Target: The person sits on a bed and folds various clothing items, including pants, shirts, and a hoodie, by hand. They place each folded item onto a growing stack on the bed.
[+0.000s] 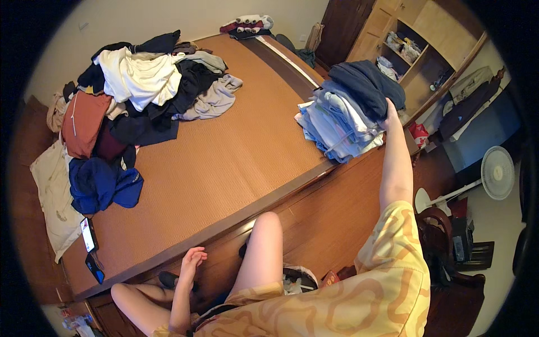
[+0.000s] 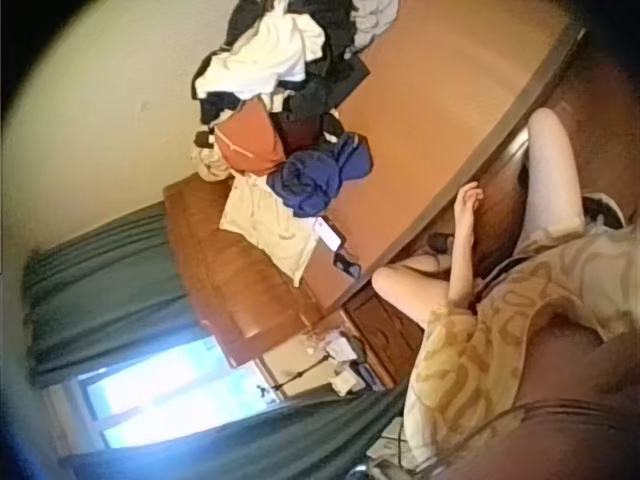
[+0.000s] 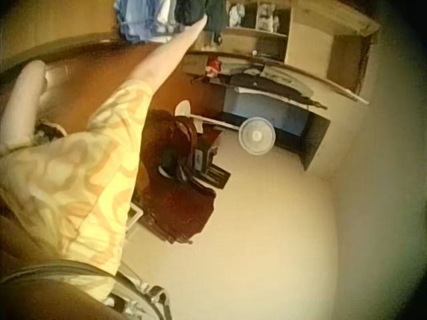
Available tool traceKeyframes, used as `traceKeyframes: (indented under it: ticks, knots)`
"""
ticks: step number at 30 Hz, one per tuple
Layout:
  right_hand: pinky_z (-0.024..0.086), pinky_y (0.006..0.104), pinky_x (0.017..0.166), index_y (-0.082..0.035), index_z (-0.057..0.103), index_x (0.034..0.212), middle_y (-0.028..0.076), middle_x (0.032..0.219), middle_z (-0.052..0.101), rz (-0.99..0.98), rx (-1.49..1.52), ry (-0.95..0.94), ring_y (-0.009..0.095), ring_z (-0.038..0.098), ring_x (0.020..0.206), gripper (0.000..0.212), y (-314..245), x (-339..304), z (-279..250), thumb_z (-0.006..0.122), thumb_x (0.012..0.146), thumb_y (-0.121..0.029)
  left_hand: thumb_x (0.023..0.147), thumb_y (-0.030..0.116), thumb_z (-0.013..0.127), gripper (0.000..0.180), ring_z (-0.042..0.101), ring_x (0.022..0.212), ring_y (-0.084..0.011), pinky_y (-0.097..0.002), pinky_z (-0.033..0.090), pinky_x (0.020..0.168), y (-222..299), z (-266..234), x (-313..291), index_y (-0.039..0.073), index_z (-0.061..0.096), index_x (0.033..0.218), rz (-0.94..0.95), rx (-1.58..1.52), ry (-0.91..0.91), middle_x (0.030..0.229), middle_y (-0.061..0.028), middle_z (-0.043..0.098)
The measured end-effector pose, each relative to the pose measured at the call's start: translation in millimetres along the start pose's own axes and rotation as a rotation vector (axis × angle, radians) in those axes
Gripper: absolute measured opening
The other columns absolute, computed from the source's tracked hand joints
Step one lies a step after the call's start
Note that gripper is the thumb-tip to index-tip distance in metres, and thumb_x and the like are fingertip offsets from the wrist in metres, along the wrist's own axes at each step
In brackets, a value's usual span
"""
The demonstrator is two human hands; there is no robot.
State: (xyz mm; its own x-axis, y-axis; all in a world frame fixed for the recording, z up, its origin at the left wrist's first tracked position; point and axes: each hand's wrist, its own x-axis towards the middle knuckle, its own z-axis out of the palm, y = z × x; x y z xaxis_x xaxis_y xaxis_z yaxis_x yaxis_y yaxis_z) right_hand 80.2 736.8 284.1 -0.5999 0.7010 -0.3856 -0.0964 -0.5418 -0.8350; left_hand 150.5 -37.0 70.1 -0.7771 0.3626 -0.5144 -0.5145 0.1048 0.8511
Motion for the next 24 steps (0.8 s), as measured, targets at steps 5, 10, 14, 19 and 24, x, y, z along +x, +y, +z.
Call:
traceKeyframes:
  ticks: [5, 10, 14, 19, 24]
  knots:
    - [0.047, 0.0450, 0.084, -0.004, 0.038, 0.132, 0.013, 0.120, 0.054, -0.227, -0.461, 0.146, 0.027, 0.054, 0.105, 0.093, -69.7, 11.4, -57.8, 0.067, 0.066, -0.063, 0.092, 0.012, 0.046, 0.020, 0.055, 0.085, -0.0094, -0.0209, 0.041, 0.079, 13.7, 19.8, 11.6, 0.005, 0.056, 0.108, 0.022, -0.021, -0.111, 0.091, -0.0019, 0.060]
    - [0.025, 0.0466, 0.105, -0.012, 0.025, 0.140, 0.029, 0.142, 0.016, -1.151, -1.036, 0.453, 0.043, 0.025, 0.128, 0.104, 35.6, -110.2, 44.2, 0.072, 0.062, -0.061, 0.093, 0.013, 0.047, 0.019, 0.058, 0.080, -0.0089, -0.0191, 0.044, 0.072, 4.5, -25.5, -13.4, 0.007, 0.057, 0.108, 0.035, 0.006, 0.067, 0.089, -0.0016, 0.061]
    - [0.029, 0.0507, 0.102, -0.028, 0.027, 0.139, 0.022, 0.145, 0.017, -1.157, -1.652, 0.359, 0.050, 0.027, 0.124, 0.089, 78.3, -116.4, 20.1, 0.075, 0.065, -0.045, 0.092, 0.009, 0.045, 0.019, 0.055, 0.083, -0.0091, -0.0201, 0.042, 0.078, -7.1, -38.0, -17.5, 0.005, 0.056, 0.106, -0.002, -0.051, 0.085, 0.089, -0.0018, 0.060]
    - [0.040, 0.0493, 0.094, -0.032, 0.029, 0.138, 0.012, 0.147, 0.018, -1.087, -1.653, 0.488, 0.047, 0.033, 0.122, 0.071, 75.8, -89.7, 33.4, 0.067, 0.077, -0.034, 0.093, 0.010, 0.044, 0.019, 0.056, 0.084, -0.0092, -0.0207, 0.043, 0.077, -12.6, -46.9, -27.5, 0.006, 0.056, 0.106, -0.005, -0.033, 0.085, 0.089, -0.0021, 0.060]
    - [0.040, 0.0492, 0.094, -0.034, 0.027, 0.137, 0.011, 0.148, 0.016, -0.960, -1.714, 0.508, 0.045, 0.036, 0.121, 0.071, 55.4, -75.5, 43.7, 0.066, 0.078, -0.034, 0.093, 0.012, 0.045, 0.019, 0.056, 0.084, -0.0094, -0.0208, 0.043, 0.077, -11.2, -49.8, -29.4, 0.007, 0.057, 0.106, 0.058, -0.073, 0.122, 0.089, -0.0020, 0.061]
